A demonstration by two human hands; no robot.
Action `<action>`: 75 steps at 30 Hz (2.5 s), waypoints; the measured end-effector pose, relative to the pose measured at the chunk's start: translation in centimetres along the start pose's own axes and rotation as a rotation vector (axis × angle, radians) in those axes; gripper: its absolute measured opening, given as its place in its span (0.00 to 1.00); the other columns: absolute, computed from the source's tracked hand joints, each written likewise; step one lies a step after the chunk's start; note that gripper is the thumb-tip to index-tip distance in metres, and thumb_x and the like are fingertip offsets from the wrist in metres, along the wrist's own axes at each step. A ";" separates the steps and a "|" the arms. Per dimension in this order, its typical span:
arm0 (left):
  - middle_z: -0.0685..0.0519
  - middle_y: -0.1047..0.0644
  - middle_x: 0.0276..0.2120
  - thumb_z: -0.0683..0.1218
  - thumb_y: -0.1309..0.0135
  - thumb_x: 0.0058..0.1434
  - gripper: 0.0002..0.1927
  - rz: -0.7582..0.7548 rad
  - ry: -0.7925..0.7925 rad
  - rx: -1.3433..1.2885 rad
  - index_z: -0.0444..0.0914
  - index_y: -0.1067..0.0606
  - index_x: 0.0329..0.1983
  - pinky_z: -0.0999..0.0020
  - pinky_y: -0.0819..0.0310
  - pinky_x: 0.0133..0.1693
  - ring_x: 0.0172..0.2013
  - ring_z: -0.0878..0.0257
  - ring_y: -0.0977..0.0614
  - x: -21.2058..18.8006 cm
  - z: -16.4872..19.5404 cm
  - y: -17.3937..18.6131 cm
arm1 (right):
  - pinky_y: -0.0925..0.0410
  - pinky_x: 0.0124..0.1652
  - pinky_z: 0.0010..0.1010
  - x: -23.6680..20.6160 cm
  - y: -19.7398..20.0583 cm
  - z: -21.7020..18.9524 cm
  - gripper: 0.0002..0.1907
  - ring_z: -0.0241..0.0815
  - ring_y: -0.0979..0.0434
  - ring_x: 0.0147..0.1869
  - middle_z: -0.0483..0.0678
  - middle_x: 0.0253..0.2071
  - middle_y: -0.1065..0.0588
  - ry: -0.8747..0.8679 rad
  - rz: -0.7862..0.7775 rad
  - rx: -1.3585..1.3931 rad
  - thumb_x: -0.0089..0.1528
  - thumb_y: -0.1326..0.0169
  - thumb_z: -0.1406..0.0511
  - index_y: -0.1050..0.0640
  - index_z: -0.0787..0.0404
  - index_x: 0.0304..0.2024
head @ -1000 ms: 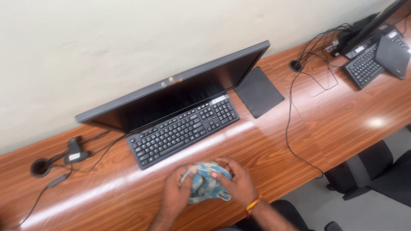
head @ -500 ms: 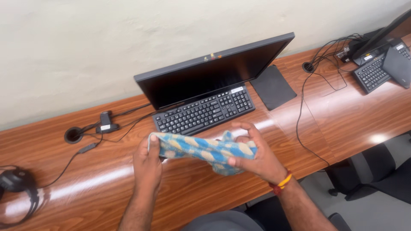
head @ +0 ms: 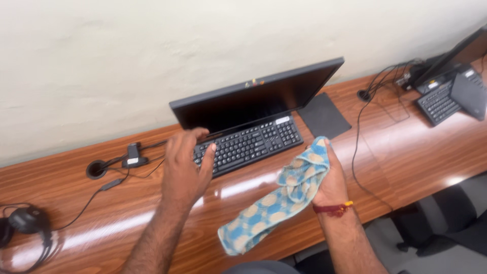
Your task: The person wipes a wooden desk surface and several items on it using a cloth. They clean the desk surface, a computer mouse, a headset, a keyboard, and a monitor screen, moving each item as needed to wipe underneath and around them.
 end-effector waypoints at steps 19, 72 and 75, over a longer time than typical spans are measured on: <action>0.54 0.15 0.44 0.68 0.46 0.55 0.29 -0.620 0.578 0.325 0.62 0.23 0.61 0.48 0.24 0.57 0.50 0.57 0.16 13.9 -3.8 -5.6 | 0.26 0.43 0.50 17.5 -6.7 -15.4 0.29 0.61 0.19 0.41 0.63 0.39 0.21 0.753 0.166 -1.893 0.64 0.51 0.61 0.28 0.53 0.69; 0.57 0.18 0.53 0.47 0.36 0.54 0.28 -0.333 0.456 -0.287 0.47 0.27 0.59 0.62 0.21 0.53 0.49 0.64 0.17 11.7 -9.5 -3.7 | 0.25 0.42 0.43 14.4 -11.2 -8.0 0.28 0.50 0.17 0.41 0.56 0.41 0.19 0.722 0.200 -1.887 0.63 0.51 0.61 0.26 0.49 0.68; 0.54 0.20 0.56 0.40 0.39 0.55 0.28 -0.258 0.473 -0.587 0.44 0.31 0.59 0.61 0.23 0.56 0.59 0.64 0.21 10.5 -10.6 -5.0 | 0.23 0.38 0.40 15.2 -10.9 -7.4 0.31 0.50 0.17 0.35 0.58 0.34 0.19 0.589 0.196 -1.788 0.63 0.55 0.60 0.30 0.53 0.70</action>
Point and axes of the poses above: each hand's wrist, its own x-axis towards the middle knuckle, its own y-axis out of the back of the hand, z = x × y, the point moved 7 cm from there along x, towards the middle knuckle
